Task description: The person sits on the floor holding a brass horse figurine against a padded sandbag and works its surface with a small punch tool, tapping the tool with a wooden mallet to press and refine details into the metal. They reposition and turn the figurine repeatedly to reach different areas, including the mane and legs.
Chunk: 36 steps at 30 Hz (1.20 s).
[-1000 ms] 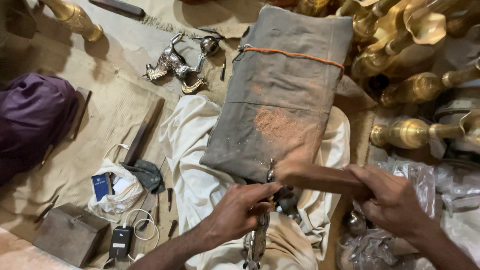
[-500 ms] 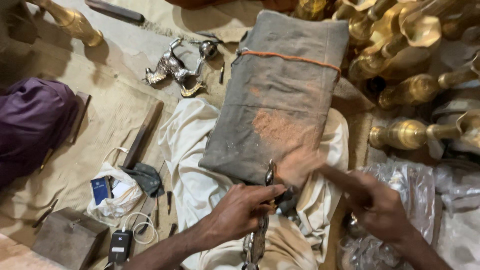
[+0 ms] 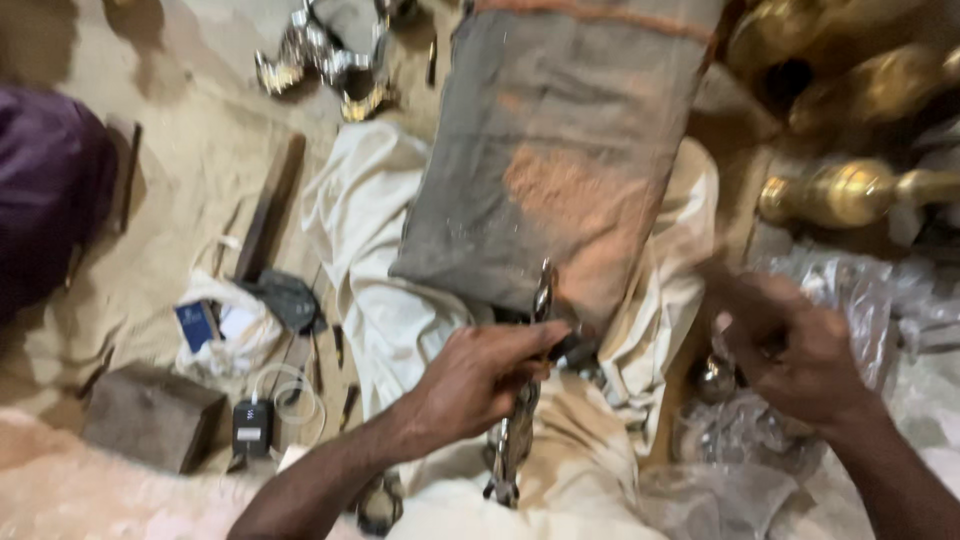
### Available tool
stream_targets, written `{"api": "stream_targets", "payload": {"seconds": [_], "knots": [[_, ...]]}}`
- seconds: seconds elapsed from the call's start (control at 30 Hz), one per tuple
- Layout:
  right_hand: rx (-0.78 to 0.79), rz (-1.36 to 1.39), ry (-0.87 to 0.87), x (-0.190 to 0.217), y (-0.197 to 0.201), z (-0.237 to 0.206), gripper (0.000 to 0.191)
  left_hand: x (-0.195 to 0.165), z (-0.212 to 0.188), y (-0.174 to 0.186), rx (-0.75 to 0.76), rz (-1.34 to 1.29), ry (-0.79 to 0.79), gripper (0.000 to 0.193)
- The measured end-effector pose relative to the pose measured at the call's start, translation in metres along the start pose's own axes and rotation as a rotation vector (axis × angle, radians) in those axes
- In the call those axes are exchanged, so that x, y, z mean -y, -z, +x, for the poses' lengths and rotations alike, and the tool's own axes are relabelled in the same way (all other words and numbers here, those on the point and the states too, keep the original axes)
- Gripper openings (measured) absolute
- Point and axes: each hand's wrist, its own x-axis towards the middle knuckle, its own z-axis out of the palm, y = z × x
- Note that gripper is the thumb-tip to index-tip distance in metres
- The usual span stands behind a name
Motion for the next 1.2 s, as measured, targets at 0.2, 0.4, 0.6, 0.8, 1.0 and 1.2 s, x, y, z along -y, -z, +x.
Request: {"api": "stream_targets", "payload": {"seconds": [0.2, 0.4, 0.6, 0.8, 1.0, 1.2], "knots": [[0.001, -0.508, 0.188, -0.002, 0.007, 0.001, 0.056, 0.01, -0.015, -0.007, -0.245, -0.283, 0.009, 0.044], [-0.019, -0.44, 0.167, 0.034, 0.024, 0.03, 0.043, 0.015, -0.029, -0.017, -0.364, -0.592, 0.194, 0.053], [0.134, -0.561, 0.322, 0.071, 0.054, 0.068, 0.063, 0.017, -0.033, -0.029, -0.387, -0.515, 0.163, 0.05], [0.459, -0.348, 0.178, 0.084, 0.063, 0.099, 0.067, 0.012, -0.037, -0.033, -0.444, -0.437, 0.167, 0.042], [0.467, -0.686, 0.409, 0.108, 0.059, 0.12, 0.073, 0.009, -0.042, -0.043, -0.535, -0.464, 0.233, 0.037], [0.393, -0.717, 0.684, 0.129, 0.06, 0.127, 0.069, 0.014, -0.05, -0.051, -0.573, -0.408, 0.21, 0.033]]}}
